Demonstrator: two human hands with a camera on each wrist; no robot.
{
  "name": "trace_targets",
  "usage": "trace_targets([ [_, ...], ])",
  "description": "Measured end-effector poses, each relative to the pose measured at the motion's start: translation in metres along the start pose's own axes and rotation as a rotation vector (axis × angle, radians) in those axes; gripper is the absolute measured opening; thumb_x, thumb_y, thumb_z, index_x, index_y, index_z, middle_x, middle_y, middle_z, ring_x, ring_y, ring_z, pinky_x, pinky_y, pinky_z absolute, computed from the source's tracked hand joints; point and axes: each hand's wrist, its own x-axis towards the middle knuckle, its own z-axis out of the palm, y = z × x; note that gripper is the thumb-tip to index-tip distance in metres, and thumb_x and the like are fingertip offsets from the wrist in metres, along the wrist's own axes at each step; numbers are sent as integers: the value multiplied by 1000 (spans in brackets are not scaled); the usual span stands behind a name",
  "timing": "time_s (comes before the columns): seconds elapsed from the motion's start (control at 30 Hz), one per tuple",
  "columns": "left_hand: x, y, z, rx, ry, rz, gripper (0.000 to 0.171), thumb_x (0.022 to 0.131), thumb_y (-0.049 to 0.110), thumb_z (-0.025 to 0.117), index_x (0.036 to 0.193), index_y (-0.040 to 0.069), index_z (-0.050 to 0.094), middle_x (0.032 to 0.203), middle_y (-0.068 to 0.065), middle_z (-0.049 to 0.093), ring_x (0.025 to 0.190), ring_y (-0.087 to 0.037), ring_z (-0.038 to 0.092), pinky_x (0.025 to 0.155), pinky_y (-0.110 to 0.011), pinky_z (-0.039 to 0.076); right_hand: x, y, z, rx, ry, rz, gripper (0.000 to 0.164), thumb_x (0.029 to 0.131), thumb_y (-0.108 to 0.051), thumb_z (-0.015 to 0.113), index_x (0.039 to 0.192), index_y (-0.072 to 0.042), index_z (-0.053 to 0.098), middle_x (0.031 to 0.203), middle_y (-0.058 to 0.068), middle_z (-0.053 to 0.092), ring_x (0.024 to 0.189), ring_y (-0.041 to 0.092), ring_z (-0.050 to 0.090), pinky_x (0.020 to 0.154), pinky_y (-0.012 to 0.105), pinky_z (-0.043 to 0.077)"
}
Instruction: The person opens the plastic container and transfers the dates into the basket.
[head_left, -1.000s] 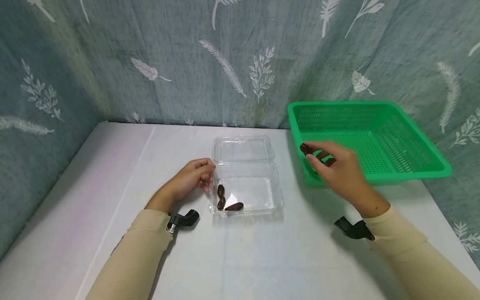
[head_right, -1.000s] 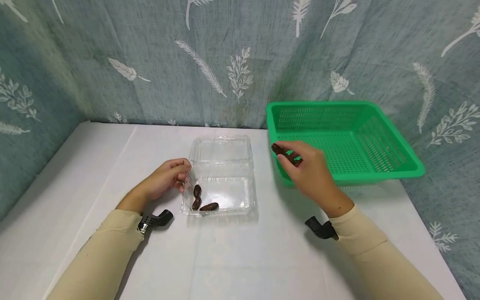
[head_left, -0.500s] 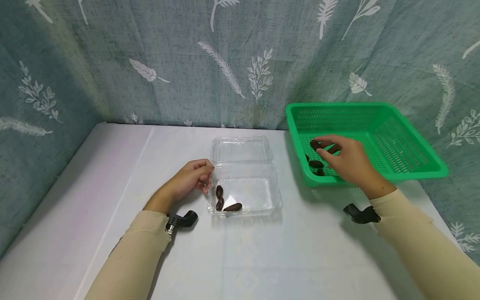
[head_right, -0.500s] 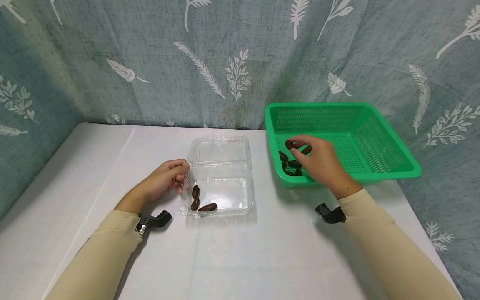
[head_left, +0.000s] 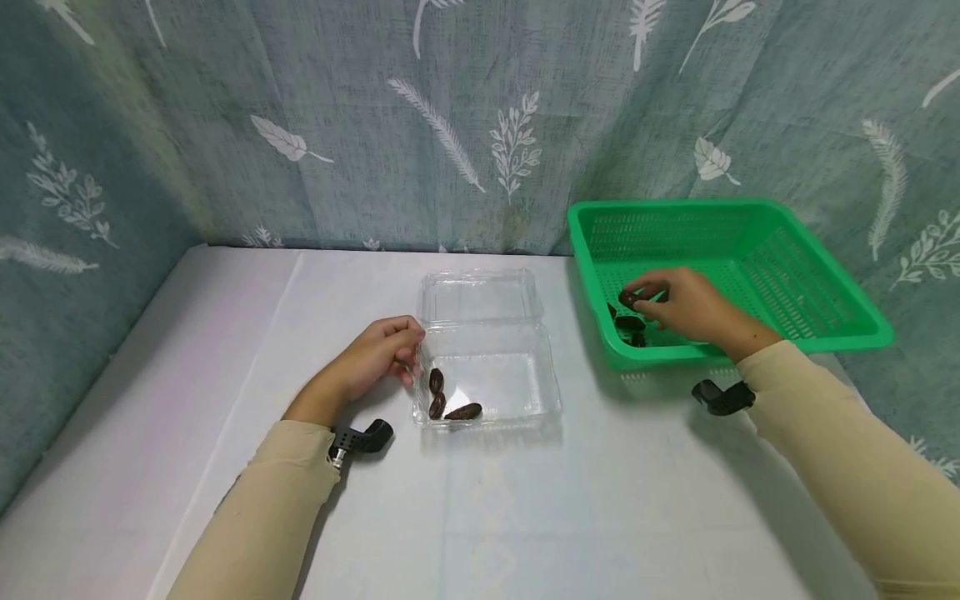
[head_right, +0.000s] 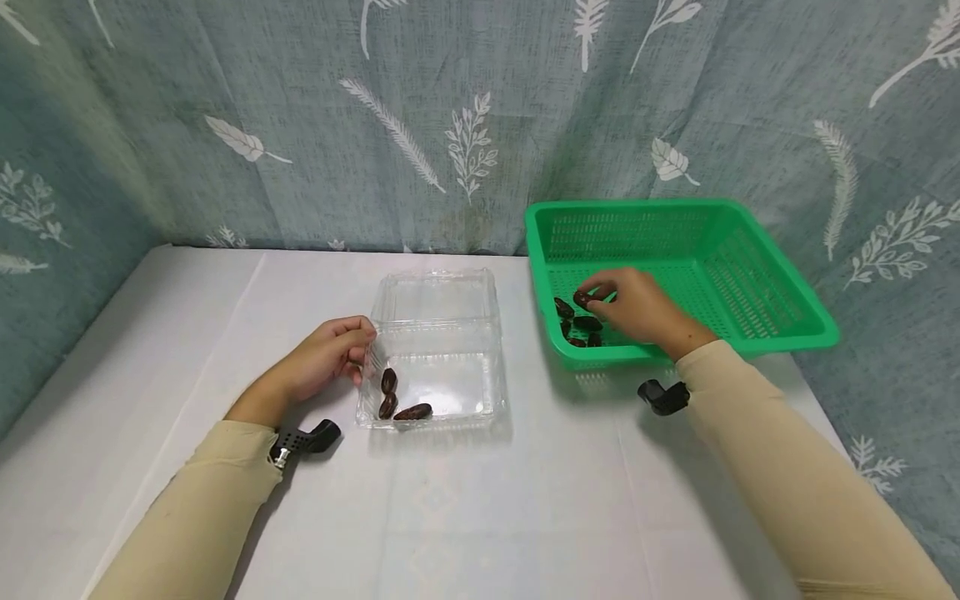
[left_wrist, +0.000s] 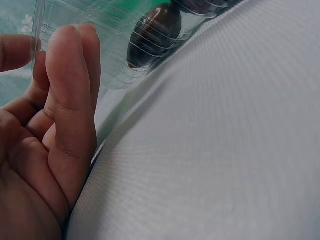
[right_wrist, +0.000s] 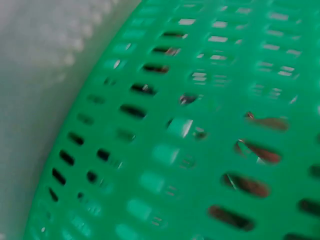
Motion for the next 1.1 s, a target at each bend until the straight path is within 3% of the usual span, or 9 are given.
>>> trace_targets([
  [0.27, 0, 2, -1, -2, -9, 4, 21, 105, 19, 45, 94, 1, 49, 67, 4, 42, 67, -13, 62, 58, -26, 56, 7, 5, -1, -83, -80, 7, 30, 96, -7, 63, 125, -2, 66, 114, 28, 68, 79, 25, 70, 63, 33, 53],
  [0.57, 0, 3, -2, 4, 4, 6, 22, 105, 20, 45, 94, 1, 49, 67, 3, 41, 68, -13, 62, 58, -26, 56, 10, 2, 2, -180, -89, -55, 25, 94, -4, 65, 118, -1, 70, 108, 21, 71, 97, 35, 67, 74, 46, 55],
  [1.1, 0, 1, -1, -16, -2, 1, 21, 105, 18, 44, 93, 2, 49, 67, 2, 44, 67, -13, 62, 58, -26, 55, 10, 5, 4, -163, -100, -30, 28, 94, -5, 66, 121, 1, 68, 107, 24, 72, 97, 38, 68, 75, 48, 56],
])
